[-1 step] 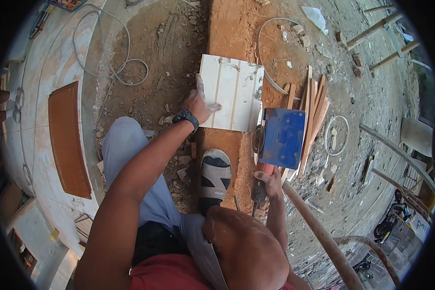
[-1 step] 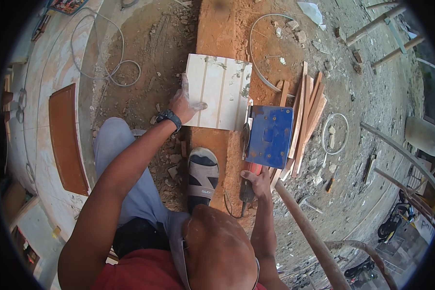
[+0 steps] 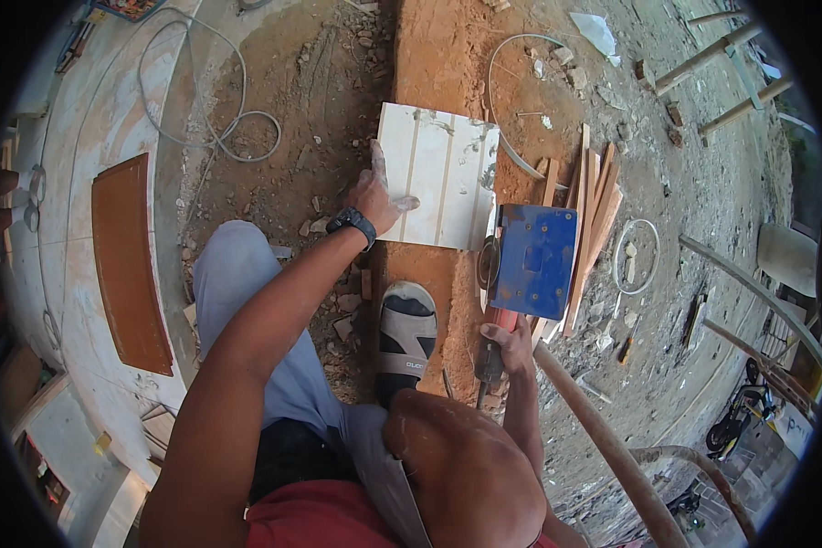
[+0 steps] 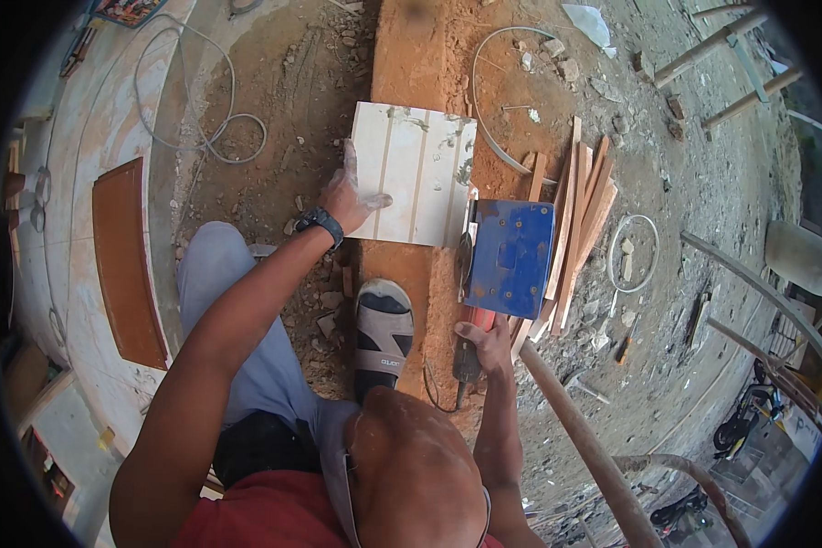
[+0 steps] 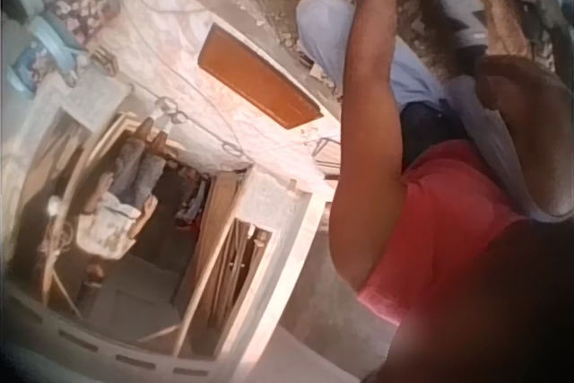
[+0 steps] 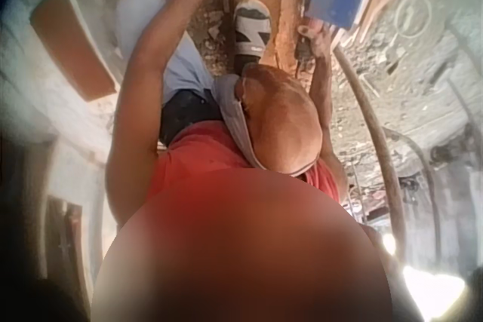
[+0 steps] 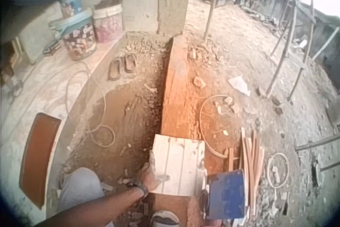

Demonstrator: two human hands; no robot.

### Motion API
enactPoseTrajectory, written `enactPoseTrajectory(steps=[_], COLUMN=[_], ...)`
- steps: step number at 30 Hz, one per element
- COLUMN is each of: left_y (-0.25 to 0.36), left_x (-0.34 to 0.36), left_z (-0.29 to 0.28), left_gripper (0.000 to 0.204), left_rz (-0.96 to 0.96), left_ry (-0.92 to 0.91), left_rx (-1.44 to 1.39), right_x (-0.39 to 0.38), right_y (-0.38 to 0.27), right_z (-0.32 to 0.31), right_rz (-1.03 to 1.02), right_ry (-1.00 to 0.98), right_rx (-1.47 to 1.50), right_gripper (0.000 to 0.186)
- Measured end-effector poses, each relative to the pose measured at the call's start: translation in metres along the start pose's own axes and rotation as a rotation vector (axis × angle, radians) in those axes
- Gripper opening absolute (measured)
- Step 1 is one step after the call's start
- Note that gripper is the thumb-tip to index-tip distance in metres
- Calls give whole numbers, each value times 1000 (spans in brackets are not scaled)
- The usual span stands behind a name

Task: Cutting a ceramic tile with an angle grinder and preparing mortar to lay tiles on stairs.

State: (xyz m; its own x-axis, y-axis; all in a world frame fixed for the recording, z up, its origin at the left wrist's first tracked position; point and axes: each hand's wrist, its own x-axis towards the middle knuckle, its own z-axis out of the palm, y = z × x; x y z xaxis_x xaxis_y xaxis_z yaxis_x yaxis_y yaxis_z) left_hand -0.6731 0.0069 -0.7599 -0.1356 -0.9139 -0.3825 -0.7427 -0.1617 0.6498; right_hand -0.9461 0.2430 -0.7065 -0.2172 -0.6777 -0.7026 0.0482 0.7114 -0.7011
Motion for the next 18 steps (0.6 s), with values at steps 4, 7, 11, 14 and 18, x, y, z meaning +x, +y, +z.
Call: enactPoseTrajectory(steps=[4,7,11,14,18], left_y=[0,2,-2,-1,0], left_x=[1,1,1,-1,-2], left_z=[2,3,3,4,5], left_gripper=[127,127,127,127,126], left_rz=[-15,-19,5,-3,-9], left_ry=[-17,-13,12,15,18], left_rx=[18,22,8,21,26], right_x=[1,3,5,4,9], right_y=[-1,3,4,2,9], right_z=[0,-3,0,1,-2], right_rz=[49,2,-4,13,-17], right_ry=[-24,-14,-9,-11,-4], right_rx=[86,56,37,40,40], right_gripper=[75,75,75,75,68])
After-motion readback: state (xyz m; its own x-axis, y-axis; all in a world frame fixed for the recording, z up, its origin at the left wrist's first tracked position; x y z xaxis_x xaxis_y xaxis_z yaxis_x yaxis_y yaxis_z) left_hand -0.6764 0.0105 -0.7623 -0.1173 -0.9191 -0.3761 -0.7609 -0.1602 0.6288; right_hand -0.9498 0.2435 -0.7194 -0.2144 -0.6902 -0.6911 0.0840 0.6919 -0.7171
